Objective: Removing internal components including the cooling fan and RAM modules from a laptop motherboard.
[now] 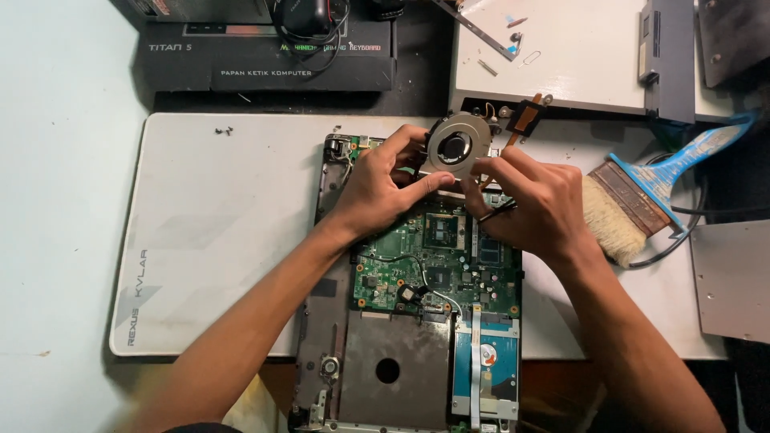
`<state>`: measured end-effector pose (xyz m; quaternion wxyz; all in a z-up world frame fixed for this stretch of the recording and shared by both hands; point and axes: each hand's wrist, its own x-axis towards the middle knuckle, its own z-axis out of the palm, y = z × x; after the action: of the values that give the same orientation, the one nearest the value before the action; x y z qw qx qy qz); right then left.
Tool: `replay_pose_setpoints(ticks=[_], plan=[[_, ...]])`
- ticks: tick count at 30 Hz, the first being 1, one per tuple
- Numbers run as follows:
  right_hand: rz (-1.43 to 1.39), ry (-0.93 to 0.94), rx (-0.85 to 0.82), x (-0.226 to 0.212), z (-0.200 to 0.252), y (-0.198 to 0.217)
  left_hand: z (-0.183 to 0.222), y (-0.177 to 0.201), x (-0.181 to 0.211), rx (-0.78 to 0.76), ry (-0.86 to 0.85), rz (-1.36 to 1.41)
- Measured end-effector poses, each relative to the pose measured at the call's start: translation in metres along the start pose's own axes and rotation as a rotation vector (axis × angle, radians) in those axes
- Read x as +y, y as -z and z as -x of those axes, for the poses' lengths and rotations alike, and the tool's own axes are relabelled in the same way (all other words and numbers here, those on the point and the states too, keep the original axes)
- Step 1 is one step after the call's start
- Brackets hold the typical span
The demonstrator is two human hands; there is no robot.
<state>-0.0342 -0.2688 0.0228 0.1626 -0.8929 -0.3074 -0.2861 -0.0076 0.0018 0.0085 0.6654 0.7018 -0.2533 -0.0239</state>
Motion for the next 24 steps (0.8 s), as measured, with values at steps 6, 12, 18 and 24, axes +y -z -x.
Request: replay_pose_setpoints(ticks=[6,12,18,24], plan=[[-0.047,-0.015,0.013,-0.009,-0.008,0.006,-0.001,0.000,0.001,0.005,0.001,-0.013],[0.020,-0.001,0.020,0.002,0.003,-0.001,-0.001,0.000,-0.002,0.001,-0.012,-0.026],[-0.090,-0.024,-0.012,-0.010,-0.009,0.007,-0.001,0.000,0.003,0.013,0.002,-0.013],[-0.052,-0.020,0.009,-0.005,-0.004,0.006,-0.001,0.000,0.003,0.016,0.005,-0.024]])
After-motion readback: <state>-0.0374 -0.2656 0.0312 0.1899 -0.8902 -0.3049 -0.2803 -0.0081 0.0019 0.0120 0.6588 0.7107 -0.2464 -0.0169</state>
